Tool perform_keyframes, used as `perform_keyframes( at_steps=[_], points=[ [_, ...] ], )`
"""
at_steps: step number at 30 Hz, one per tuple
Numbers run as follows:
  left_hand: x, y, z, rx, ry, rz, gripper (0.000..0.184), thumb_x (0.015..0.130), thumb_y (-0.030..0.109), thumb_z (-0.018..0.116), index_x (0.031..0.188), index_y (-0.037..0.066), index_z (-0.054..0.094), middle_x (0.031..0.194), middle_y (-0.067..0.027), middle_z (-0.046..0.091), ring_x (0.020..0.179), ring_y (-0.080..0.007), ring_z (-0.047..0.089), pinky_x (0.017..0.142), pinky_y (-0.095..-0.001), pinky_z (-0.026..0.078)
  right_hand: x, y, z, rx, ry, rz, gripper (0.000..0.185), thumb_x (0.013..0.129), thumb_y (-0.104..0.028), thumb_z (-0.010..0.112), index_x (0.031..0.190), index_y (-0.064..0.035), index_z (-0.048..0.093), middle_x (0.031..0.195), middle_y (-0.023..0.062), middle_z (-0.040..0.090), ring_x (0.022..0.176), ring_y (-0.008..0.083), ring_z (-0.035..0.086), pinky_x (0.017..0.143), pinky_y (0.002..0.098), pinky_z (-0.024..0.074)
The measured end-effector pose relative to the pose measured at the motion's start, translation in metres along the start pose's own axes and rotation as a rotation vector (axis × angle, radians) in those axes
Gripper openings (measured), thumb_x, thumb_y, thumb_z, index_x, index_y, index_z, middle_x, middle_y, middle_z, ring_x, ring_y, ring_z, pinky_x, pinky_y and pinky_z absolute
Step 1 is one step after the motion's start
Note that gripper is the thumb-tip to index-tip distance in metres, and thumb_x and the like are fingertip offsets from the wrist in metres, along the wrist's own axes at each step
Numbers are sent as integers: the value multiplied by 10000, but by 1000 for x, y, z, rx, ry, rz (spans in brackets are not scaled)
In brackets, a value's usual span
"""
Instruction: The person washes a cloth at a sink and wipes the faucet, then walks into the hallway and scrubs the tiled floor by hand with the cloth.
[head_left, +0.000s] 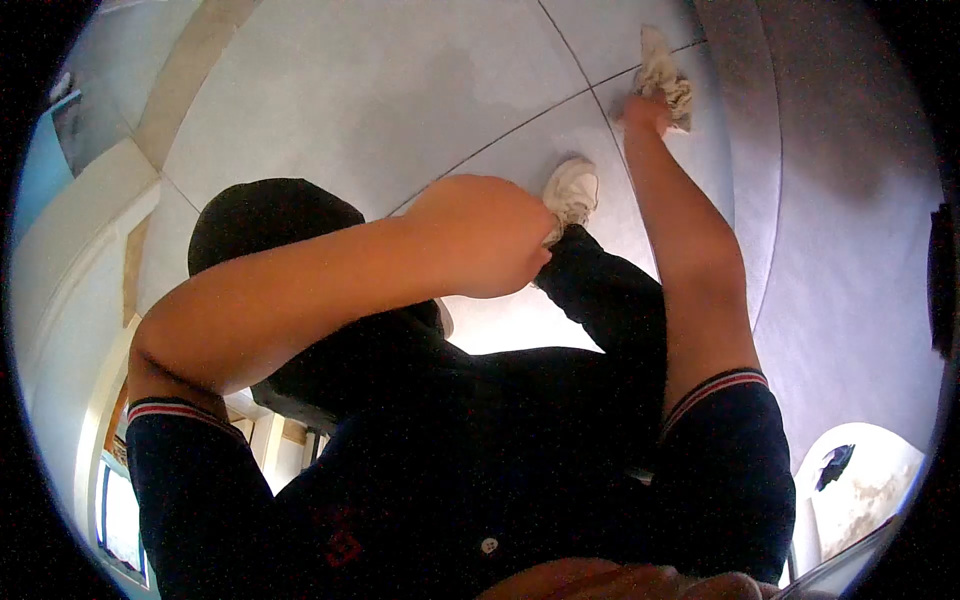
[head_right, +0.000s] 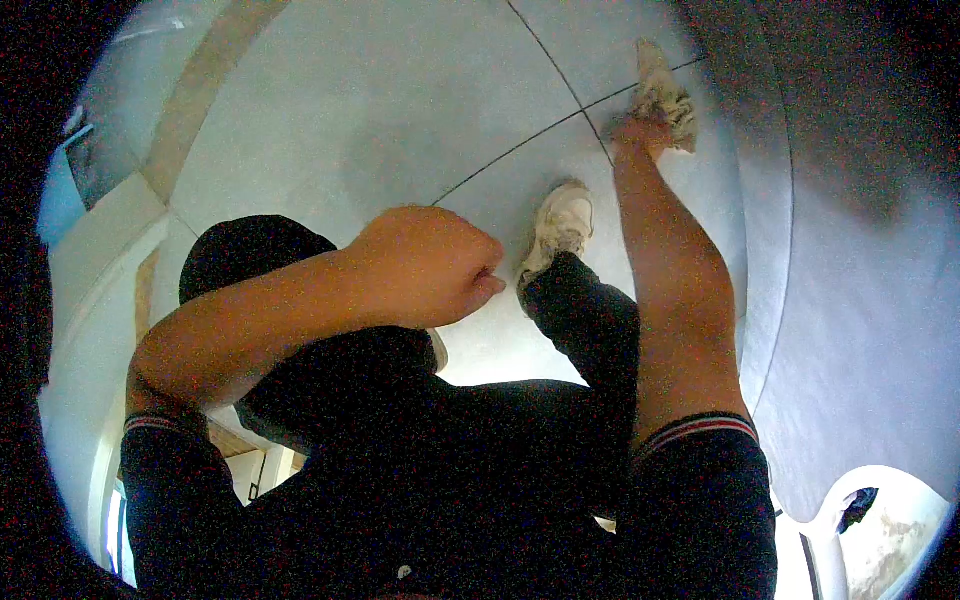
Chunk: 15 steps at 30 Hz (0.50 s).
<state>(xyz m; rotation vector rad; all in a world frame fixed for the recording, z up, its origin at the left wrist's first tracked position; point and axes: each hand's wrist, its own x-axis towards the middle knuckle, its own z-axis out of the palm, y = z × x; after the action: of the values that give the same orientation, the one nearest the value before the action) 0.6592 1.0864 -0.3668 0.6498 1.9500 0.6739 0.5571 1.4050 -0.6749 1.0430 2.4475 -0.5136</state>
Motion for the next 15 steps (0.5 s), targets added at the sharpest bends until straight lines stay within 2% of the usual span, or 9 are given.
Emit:
perform_keyframes(
  at_steps=[2, 4, 5, 7, 8, 10, 13, 15],
  points=[
    [2, 0, 2, -1, -3, -15, 285, 875, 342, 590, 797, 76, 657, 787, -160, 662, 791, -401, 649, 671, -541, 511, -22, -14, 21, -68, 198, -214, 626, 806, -323, 650, 1353, -46, 522, 1372, 168, 548, 1255, 299, 538, 1049, 384, 415],
    [4, -2, 0, 2, -21, -33, 286, 873, 343, 591, 791, 77, 656, 790, -159, 663, 793, -403, 649, 674, -541, 511, -7, -5, 80, -516, 324, -511, 610, 821, -276, 635, 1380, -76, 495, 1389, 165, 526, 1309, 295, 481, 1083, 386, 383],
    [5, -1, 0, 0, -8, -23, 286, 872, 343, 592, 790, 76, 656, 790, -162, 663, 790, -402, 650, 674, -540, 512, -56, -29, 67, -324, 211, -492, 585, 823, -250, 630, 1375, -102, 505, 1418, 156, 496, 1324, 295, 460, 1094, 388, 373],
    [12, 0, 3, -2, 12, -8, 286, 870, 342, 594, 788, 75, 657, 790, -167, 663, 783, -400, 652, 674, -539, 513, -141, -51, 72, -256, 92, -667, 544, 821, -189, 621, 1355, -144, 530, 1465, 125, 444, 1351, 290, 421, 1102, 395, 369],
    [15, 0, 5, -6, 16, -8, 285, 869, 341, 595, 789, 74, 658, 787, -168, 663, 780, -398, 653, 671, -540, 513, -159, -46, 89, -381, 88, -862, 528, 817, -153, 618, 1340, -160, 545, 1484, 101, 421, 1364, 285, 403, 1099, 399, 375],
    [23, 0, 11, -15, 23, -10, 283, 867, 337, 597, 790, 72, 659, 782, -170, 663, 772, -393, 655, 665, -541, 513, -196, -30, 106, -444, -296, -1118, 489, 858, -151, 573, 1344, -194, 536, 1462, 61, 444, 1376, 294, 388, 1082, 405, 397],
    [37, -6, 22, 43, 88, 30, 284, 866, 336, 601, 782, 70, 653, 760, -164, 660, 753, -388, 655, 651, -543, 508, -208, 15, 146, -332, -419, -1548, 372, 918, -239, 522, 1285, -225, 577, 1410, 69, 482, 1316, 314, 441, 1003, 480, 465],
    [45, -5, 23, 15, 68, 18, 289, 869, 338, 600, 780, 68, 651, 755, -161, 658, 749, -390, 652, 650, -544, 505, -185, 19, 144, -382, -368, -1593, 389, 900, -241, 542, 1287, -213, 573, 1362, 70, 518, 1273, 313, 485, 994, 482, 473]
  ],
)
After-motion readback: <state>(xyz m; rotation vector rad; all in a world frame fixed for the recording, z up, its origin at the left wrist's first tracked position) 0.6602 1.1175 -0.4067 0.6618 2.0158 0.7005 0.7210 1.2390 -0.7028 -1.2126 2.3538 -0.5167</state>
